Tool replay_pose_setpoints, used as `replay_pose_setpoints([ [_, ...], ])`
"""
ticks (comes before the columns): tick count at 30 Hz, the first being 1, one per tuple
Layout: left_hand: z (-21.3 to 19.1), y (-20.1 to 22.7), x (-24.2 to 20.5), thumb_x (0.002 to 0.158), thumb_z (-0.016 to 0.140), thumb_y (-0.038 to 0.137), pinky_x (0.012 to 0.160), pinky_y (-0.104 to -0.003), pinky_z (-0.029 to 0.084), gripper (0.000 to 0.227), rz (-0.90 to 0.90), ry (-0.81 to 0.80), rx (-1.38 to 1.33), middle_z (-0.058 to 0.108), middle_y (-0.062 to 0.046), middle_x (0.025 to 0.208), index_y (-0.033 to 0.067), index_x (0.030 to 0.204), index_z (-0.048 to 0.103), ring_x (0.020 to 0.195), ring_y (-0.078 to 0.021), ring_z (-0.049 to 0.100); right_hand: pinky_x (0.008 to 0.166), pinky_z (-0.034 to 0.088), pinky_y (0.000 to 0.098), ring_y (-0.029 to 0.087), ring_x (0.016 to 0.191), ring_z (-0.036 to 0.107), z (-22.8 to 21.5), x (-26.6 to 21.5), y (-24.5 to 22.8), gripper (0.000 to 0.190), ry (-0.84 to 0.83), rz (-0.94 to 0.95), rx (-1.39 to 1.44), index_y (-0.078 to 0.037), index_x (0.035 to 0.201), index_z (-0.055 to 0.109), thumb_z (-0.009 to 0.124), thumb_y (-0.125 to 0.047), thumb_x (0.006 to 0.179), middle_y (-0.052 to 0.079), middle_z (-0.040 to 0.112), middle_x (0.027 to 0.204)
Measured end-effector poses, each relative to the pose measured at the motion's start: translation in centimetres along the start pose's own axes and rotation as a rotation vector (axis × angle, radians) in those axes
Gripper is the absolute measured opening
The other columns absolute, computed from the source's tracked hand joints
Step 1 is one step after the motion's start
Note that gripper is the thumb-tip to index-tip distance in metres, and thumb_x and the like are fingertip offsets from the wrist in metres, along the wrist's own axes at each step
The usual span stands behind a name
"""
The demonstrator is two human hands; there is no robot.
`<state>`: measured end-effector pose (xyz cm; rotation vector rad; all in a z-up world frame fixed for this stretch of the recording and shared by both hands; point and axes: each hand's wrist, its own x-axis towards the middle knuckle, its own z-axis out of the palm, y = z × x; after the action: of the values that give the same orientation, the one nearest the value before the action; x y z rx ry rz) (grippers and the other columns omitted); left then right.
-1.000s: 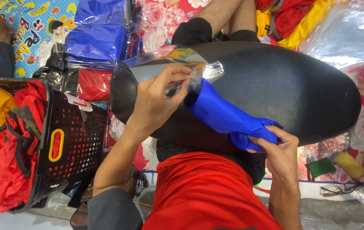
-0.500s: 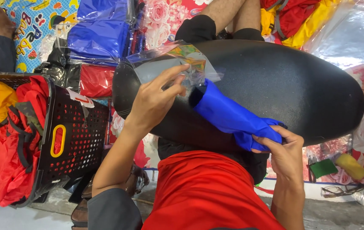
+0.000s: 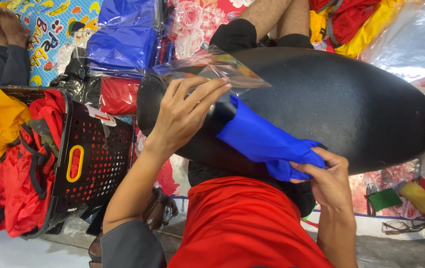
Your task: The person stretches a blue fabric cover over a black object, folds the fabric, and inserts it into a clear plastic bag by hand.
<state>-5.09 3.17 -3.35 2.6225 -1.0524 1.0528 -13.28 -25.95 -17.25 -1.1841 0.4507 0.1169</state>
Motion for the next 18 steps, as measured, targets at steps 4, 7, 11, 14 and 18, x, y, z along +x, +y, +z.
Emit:
replay_pose_setpoints([
  [4, 0.6, 0.1, -0.2, 0.104, 0.056, 0.0, 0.083, -0.03, 0.051, 0.032, 0.015, -0.003, -0.037, 0.07, 0.003, 0.127, 0.0139, 0.129, 0.07, 0.107, -0.0217, 0.064, 0.049, 0.065, 0.0509, 0.041, 0.064, 0.073, 1.3, 0.1, -0.1, 0.028, -0.006, 0.005, 0.012, 0.005, 0.084, 0.071, 0.081, 0.018, 0.061, 0.02, 0.062, 0.073],
  [7, 0.4, 0.6, -0.1, 0.105, 0.054, 0.0, 0.083, -0.031, 0.053, 0.034, 0.032, 0.015, -0.048, 0.069, 0.001, 0.131, 0.0132, 0.133, 0.068, 0.109, -0.0243, 0.064, 0.049, 0.065, 0.0505, 0.042, 0.067, 0.073, 0.4, 1.0, 0.5, 0.027, -0.018, -0.051, -0.038, 0.006, 0.088, 0.071, 0.082, 0.015, 0.065, 0.021, 0.064, 0.082],
  [11, 0.6, 1.3, -0.4, 0.105, 0.051, -0.002, 0.083, -0.033, 0.054, 0.035, 0.079, -0.005, -0.063, 0.067, -0.001, 0.134, 0.0117, 0.131, 0.07, 0.112, -0.0264, 0.06, 0.052, 0.065, 0.0474, 0.042, 0.069, 0.073, -1.1, 1.7, 0.0, 0.025, 0.029, -0.064, -0.047, 0.002, 0.089, 0.07, 0.082, 0.012, 0.07, 0.02, 0.062, 0.085],
  [14, 1.5, 2.0, -0.8, 0.105, 0.049, -0.002, 0.083, -0.033, 0.054, 0.037, 0.121, 0.012, -0.027, 0.066, -0.001, 0.136, 0.0123, 0.132, 0.069, 0.113, -0.0264, 0.059, 0.053, 0.066, 0.0468, 0.045, 0.072, 0.073, -1.9, 2.3, 0.4, 0.024, -0.004, -0.089, -0.037, 0.003, 0.089, 0.069, 0.081, 0.013, 0.071, 0.024, 0.064, 0.085],
  [18, 2.4, 3.0, -1.0, 0.106, 0.048, 0.0, 0.087, -0.031, 0.053, 0.036, 0.138, 0.059, -0.014, 0.065, 0.002, 0.139, 0.0144, 0.129, 0.072, 0.115, -0.0251, 0.054, 0.055, 0.066, 0.0478, 0.047, 0.072, 0.073, -1.9, 2.2, 1.3, 0.023, -0.021, -0.111, 0.009, 0.006, 0.088, 0.065, 0.079, 0.014, 0.072, 0.027, 0.067, 0.084],
])
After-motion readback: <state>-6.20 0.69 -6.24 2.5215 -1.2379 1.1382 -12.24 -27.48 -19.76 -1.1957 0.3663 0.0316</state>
